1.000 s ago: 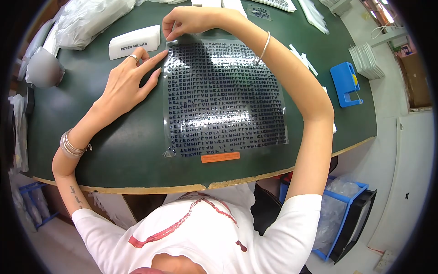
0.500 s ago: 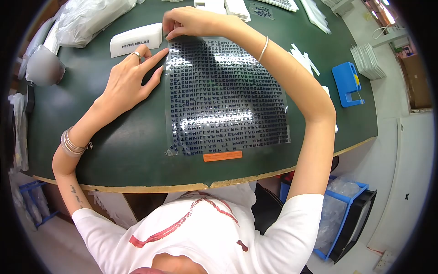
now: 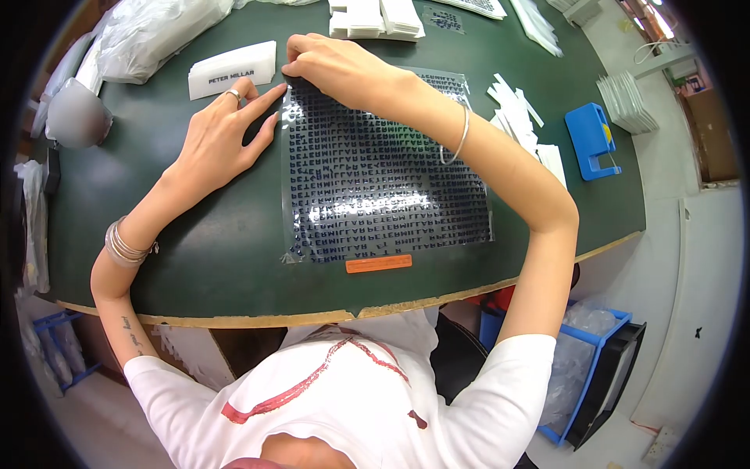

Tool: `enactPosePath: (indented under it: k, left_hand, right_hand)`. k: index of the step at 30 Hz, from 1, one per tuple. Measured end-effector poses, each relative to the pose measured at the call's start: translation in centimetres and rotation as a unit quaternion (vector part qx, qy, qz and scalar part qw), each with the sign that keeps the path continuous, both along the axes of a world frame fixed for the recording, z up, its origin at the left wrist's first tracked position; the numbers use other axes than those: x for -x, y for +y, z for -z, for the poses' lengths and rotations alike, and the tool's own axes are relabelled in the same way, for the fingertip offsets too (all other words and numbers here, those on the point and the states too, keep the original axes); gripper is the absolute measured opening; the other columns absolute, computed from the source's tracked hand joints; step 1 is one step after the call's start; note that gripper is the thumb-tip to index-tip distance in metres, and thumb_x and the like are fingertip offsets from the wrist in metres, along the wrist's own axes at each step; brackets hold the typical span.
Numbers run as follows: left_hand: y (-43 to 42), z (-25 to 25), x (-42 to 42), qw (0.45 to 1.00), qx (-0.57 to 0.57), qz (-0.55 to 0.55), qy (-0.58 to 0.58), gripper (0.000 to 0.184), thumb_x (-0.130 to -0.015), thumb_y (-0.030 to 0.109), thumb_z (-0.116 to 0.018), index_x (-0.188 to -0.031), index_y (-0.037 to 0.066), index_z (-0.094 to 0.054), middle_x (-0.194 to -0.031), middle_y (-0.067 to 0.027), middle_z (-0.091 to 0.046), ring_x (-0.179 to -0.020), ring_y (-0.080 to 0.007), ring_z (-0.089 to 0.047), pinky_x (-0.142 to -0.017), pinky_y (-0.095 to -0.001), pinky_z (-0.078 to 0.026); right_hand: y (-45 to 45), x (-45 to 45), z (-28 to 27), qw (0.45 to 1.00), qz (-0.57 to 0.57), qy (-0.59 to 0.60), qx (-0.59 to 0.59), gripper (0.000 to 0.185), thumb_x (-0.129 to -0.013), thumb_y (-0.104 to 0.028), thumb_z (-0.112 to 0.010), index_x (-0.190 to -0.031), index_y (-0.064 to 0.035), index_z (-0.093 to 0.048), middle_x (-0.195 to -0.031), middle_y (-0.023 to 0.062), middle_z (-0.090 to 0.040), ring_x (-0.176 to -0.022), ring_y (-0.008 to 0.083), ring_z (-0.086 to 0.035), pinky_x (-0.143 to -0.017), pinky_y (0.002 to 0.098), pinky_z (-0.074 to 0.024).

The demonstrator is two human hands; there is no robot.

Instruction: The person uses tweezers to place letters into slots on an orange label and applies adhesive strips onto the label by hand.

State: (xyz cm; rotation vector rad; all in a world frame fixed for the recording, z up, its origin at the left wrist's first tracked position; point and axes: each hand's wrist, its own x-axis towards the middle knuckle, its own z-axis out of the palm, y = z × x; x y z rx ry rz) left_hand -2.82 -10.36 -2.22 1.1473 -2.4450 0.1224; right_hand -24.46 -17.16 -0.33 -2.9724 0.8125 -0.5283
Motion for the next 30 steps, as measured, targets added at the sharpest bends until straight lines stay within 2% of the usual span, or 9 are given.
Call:
enactPosePath:
  k: [7,11,16,21,25,27,29,30]
  left_hand:
    - [0.0,-0.1,0.1,1.000,0.007,-0.005,0.006,0.033,-0.090,0.025,-0.060,-0.117,0.006,-0.065,-0.092,-0.0095,-0.055,-0.078,-0.0236,-0.062,-0.067,-0.0370,-0.051]
    - [0.1,-0.1,-0.1,1.000,0.005,0.000,0.008,0.033,-0.090,0.024,-0.061,-0.117,0.006,-0.065,-0.092,-0.0095,-0.056,-0.078,-0.0236,-0.062,-0.067,-0.0370,-0.051]
    - [0.1,-0.2,-0.1,1.000,-0.005,-0.003,0.006,0.034,-0.089,0.023,-0.061,-0.118,0.006,-0.065,-0.092,-0.0094,-0.056,-0.077,-0.0235,-0.062,-0.067,-0.0368,-0.051]
    - [0.0,-0.2,-0.2,1.000,-0.002,0.004,0.011,0.034,-0.089,0.022,-0.062,-0.118,0.006,-0.065,-0.092,-0.0093,-0.056,-0.076,-0.0235,-0.061,-0.067,-0.0364,-0.051]
    - [-0.1,-0.1,-0.2,1.000,0.000,0.005,0.015,0.034,-0.089,0.022,-0.062,-0.117,0.004,-0.065,-0.092,-0.0093,-0.055,-0.076,-0.0234,-0.061,-0.067,-0.0360,-0.051]
    - [0.1,0.1,-0.3,1.000,-0.002,0.003,0.012,0.034,-0.089,0.022,-0.062,-0.117,0.004,-0.065,-0.092,-0.0093,-0.055,-0.076,-0.0234,-0.061,-0.067,-0.0358,-0.051]
    - [0.2,0.3,-0.3,1.000,0.019,0.005,0.006,0.034,-0.090,0.022,-0.061,-0.117,0.003,-0.064,-0.092,-0.0094,-0.055,-0.076,-0.0235,-0.060,-0.067,-0.0357,-0.051]
    - [0.1,0.2,-0.2,0.999,0.032,0.008,0.002,0.033,-0.090,0.022,-0.061,-0.117,0.003,-0.064,-0.092,-0.0094,-0.055,-0.076,-0.0235,-0.060,-0.067,-0.0357,-0.051]
  right_hand:
    - [0.2,0.0,0.3,0.999,0.018,0.004,0.033,0.041,-0.079,0.010,-0.057,-0.116,-0.0040,-0.065,-0.108,0.0102,-0.057,-0.097,0.0264,-0.060,-0.083,0.0349,-0.0513]
    - [-0.9,-0.1,0.4,0.999,0.048,0.005,0.009,0.041,-0.078,0.011,-0.056,-0.115,-0.0046,-0.066,-0.106,0.0101,-0.058,-0.098,0.0268,-0.060,-0.084,0.0353,-0.0509]
    - [-0.6,0.1,0.8,0.999,0.005,-0.006,0.042,0.042,-0.078,0.010,-0.057,-0.115,-0.0057,-0.065,-0.107,0.0102,-0.058,-0.097,0.0271,-0.061,-0.083,0.0361,-0.0509]
    - [2.0,3.7,-3.1,0.990,0.053,-0.090,0.096,0.036,-0.083,0.002,-0.061,-0.118,-0.0071,-0.064,-0.109,0.0104,-0.059,-0.092,0.0274,-0.063,-0.079,0.0360,-0.0516]
    - [9.1,10.6,-8.4,0.965,0.238,-0.065,0.093,0.029,-0.091,-0.009,-0.061,-0.121,-0.0070,-0.063,-0.111,0.0122,-0.062,-0.102,0.0270,-0.062,-0.089,0.0308,-0.0472]
    - [11.8,16.3,-9.1,0.913,0.390,-0.098,0.062,0.029,-0.094,-0.018,-0.059,-0.119,-0.0034,-0.062,-0.118,0.0124,-0.062,-0.104,0.0275,-0.061,-0.093,0.0331,-0.0450]
    - [14.0,23.6,-8.2,0.832,0.541,-0.075,0.098,0.038,-0.098,-0.032,-0.055,-0.122,-0.0029,-0.061,-0.119,0.0112,-0.062,-0.111,0.0221,-0.059,-0.097,0.0311,-0.0435]
    - [15.0,26.9,-7.6,0.807,0.581,-0.043,0.098,0.042,-0.099,-0.036,-0.052,-0.123,-0.0019,-0.061,-0.119,0.0113,-0.063,-0.112,0.0214,-0.058,-0.097,0.0311,-0.0432]
